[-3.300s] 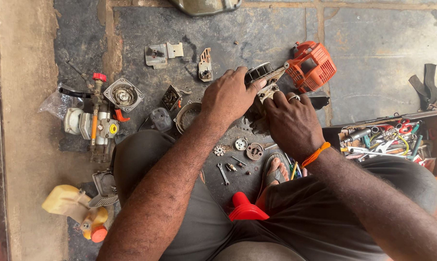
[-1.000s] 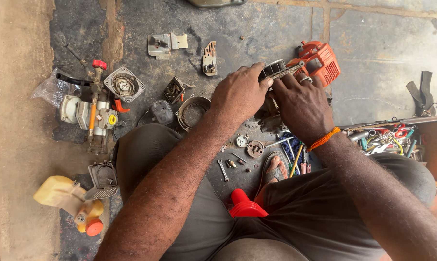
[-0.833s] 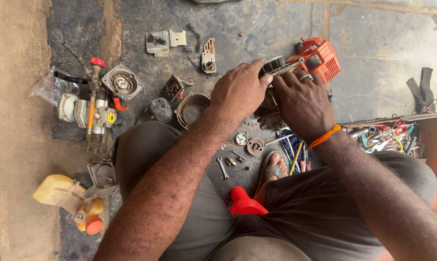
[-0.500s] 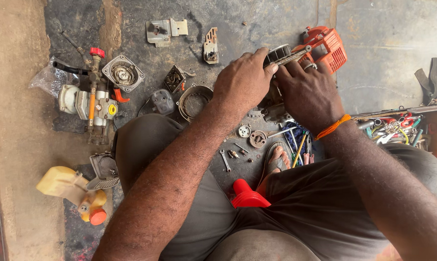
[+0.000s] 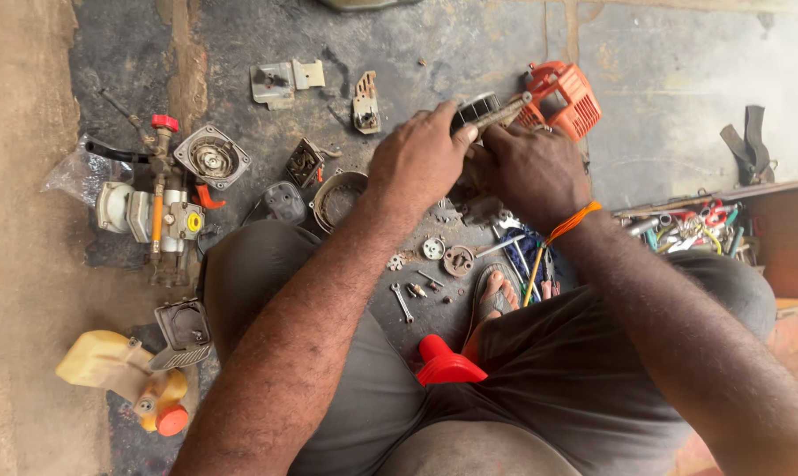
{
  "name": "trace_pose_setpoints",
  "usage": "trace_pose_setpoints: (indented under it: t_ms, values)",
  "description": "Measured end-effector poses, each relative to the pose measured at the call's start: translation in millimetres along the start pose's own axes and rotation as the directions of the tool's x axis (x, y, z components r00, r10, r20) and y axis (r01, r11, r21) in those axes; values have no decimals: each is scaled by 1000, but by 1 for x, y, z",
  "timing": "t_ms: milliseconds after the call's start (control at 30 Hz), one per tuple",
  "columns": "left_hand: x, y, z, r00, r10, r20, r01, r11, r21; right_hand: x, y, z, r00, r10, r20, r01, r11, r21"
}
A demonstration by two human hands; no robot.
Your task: The person sits on the floor and assembles a small engine, attaching a red plastic cover to the cylinder head and tightening fasteners by hand. They repeatedly adjust the cover and check alignment while handling small metal parts and tools on the floor.
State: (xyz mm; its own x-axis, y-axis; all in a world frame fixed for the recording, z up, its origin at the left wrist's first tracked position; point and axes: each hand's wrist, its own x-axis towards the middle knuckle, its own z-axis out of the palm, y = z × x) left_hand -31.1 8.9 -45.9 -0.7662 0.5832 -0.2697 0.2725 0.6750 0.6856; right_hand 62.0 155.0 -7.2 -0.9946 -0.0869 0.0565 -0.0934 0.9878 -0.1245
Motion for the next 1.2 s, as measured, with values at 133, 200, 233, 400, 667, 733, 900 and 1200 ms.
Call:
trace_pose_setpoints:
  t_ms: [133, 200, 233, 400, 667, 733, 900, 1200]
  values:
    - [-4, -1, -4, 999, -33, 18, 33, 999, 10, -8, 16, -35, 971, 182, 156, -196, 977, 80]
    - [-7, 0, -12, 997, 7, -74, -7, 1000, 4, -26, 42, -71, 917, 274, 291, -314, 944, 101]
    - [-11, 1, -17, 992, 25, -120, -25, 1000, 2, -40, 56, -87, 846, 372, 382, -401, 916, -6]
    - [-50, -19, -78, 957, 39, -288, -93, 980, -176, -154, 140, -110, 805, 410, 430, -559, 767, 315]
    - [-182, -59, -105, 841, -358, -406, 318, 934, -164, -317, 180, 39, 379, 304, 874, -595, 804, -21]
    - [-208, -60, -90, 832, -250, -496, 164, 964, -211, -321, 176, 85, 362, 209, 909, -510, 860, 6]
    - [-238, -63, -72, 723, -183, -666, 99, 982, -161, -263, 128, 181, 547, -74, 834, -134, 976, 174]
    - [-265, -66, -69, 587, -264, -765, 208, 963, -172, -122, 4, 273, 798, -455, 396, 412, 891, 193]
